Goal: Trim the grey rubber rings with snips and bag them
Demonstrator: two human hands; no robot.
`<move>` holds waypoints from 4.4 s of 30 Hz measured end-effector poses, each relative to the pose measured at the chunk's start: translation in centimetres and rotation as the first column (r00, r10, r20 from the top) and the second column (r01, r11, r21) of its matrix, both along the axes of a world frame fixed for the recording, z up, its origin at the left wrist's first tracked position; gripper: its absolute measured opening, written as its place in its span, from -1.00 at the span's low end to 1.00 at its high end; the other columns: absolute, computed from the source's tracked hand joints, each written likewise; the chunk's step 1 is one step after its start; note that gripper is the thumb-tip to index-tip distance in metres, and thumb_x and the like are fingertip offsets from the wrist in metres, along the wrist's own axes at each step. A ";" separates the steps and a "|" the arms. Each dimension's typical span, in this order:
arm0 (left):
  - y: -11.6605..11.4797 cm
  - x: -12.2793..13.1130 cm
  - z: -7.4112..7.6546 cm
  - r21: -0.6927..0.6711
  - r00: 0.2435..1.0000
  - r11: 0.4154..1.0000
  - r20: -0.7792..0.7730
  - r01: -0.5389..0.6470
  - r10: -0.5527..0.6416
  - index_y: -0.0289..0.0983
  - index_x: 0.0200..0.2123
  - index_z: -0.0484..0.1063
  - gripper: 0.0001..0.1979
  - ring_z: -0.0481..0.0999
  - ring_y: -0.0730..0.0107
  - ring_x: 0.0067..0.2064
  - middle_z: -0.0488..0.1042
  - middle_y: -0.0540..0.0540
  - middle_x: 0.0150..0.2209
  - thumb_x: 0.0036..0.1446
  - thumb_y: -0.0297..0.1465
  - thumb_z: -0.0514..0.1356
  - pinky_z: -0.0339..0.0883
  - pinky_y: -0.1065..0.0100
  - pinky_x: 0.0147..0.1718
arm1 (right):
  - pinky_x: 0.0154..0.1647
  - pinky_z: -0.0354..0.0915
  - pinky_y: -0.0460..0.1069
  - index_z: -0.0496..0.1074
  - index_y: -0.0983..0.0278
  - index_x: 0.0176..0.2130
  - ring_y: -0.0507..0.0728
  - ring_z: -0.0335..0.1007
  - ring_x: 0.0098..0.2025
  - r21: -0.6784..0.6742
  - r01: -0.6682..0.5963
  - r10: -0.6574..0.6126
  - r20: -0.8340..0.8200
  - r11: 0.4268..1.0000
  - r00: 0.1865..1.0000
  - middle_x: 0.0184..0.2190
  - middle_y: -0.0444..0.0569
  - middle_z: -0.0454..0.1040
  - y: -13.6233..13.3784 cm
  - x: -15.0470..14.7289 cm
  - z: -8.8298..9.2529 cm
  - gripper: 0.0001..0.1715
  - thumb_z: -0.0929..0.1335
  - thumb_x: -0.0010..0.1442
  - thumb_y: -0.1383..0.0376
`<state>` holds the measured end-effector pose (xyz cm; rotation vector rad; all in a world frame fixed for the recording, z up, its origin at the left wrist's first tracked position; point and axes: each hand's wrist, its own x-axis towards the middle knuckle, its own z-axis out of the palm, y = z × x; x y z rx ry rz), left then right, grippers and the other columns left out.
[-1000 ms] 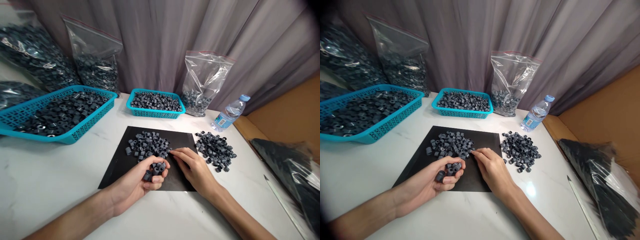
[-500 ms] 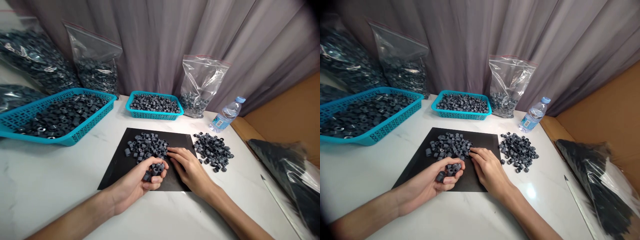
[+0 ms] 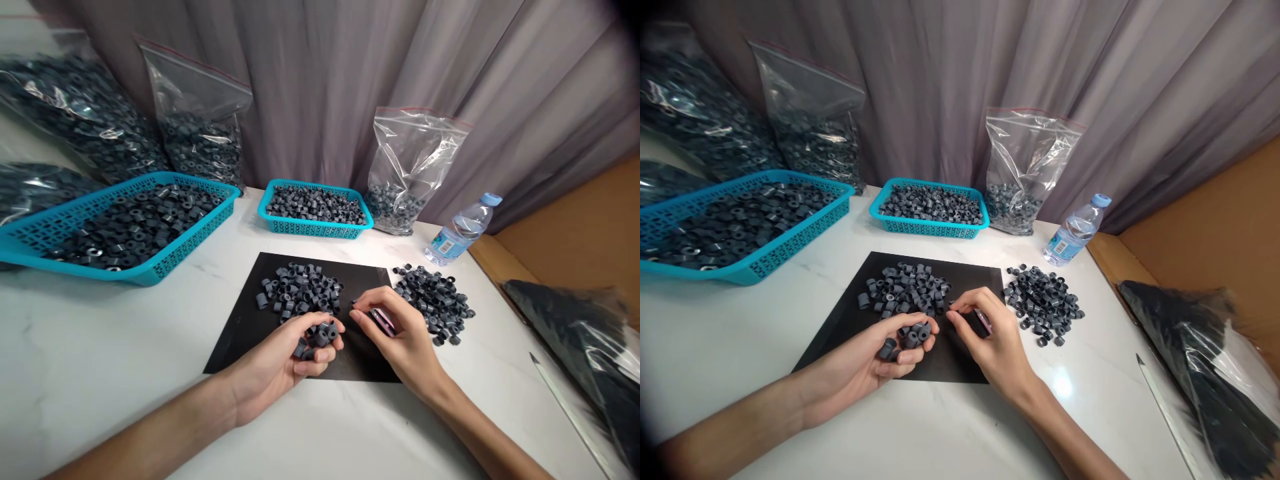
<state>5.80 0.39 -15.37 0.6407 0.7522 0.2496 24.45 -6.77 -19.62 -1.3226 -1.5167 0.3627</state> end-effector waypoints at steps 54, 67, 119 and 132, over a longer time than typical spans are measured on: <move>-0.1 0.1 -0.3 0.232 0.994 0.968 0.020 0.100 -0.107 -0.31 -0.29 0.40 -0.66 0.09 0.49 -0.46 0.36 -0.01 -0.47 0.39 -0.20 0.00 0.02 0.39 -0.41 | -0.12 0.34 -0.02 0.42 0.19 0.00 0.06 0.39 -0.17 -0.050 -0.182 0.184 0.052 0.982 0.982 -0.15 -0.07 0.49 -1.8 -0.7 1.9 -0.73 0.34 0.33 0.44; -0.3 -0.1 -0.5 0.318 0.976 0.923 -0.047 0.215 -0.211 -0.25 -0.13 0.39 -0.66 0.20 0.46 -0.31 0.31 0.01 -0.32 0.36 -0.09 0.07 0.03 0.40 -0.34 | -0.14 0.35 -0.04 0.38 0.20 0.09 0.05 0.39 -0.18 -0.016 -0.117 0.118 0.096 0.993 0.988 -0.14 -0.07 0.50 -1.7 -0.9 1.6 -0.64 0.36 0.32 0.43; 0.2 -0.3 0.1 0.233 0.969 0.940 -0.070 0.248 -0.238 -0.23 -0.47 0.16 -0.68 -0.23 0.58 -0.57 0.04 0.17 -0.57 0.31 -0.23 0.05 -0.28 0.43 -0.58 | -0.14 0.32 0.08 0.41 0.21 -0.03 0.13 0.37 -0.16 0.009 -0.287 0.261 0.396 0.958 0.881 -0.10 0.03 0.52 -1.6 1.1 1.9 -0.75 0.27 0.39 0.49; 0.8 -0.7 0.7 0.146 0.955 0.945 -0.007 0.294 -0.296 -0.24 -0.51 0.15 -0.67 -0.25 0.58 -0.58 0.03 0.17 -0.59 0.28 -0.24 0.08 -0.29 0.46 -0.61 | -0.19 0.40 0.04 0.49 0.21 -0.17 0.15 0.48 -0.16 -0.156 -0.220 0.218 -0.030 0.963 0.976 -0.16 0.02 0.57 -1.9 1.6 3.4 -0.93 0.39 0.35 0.27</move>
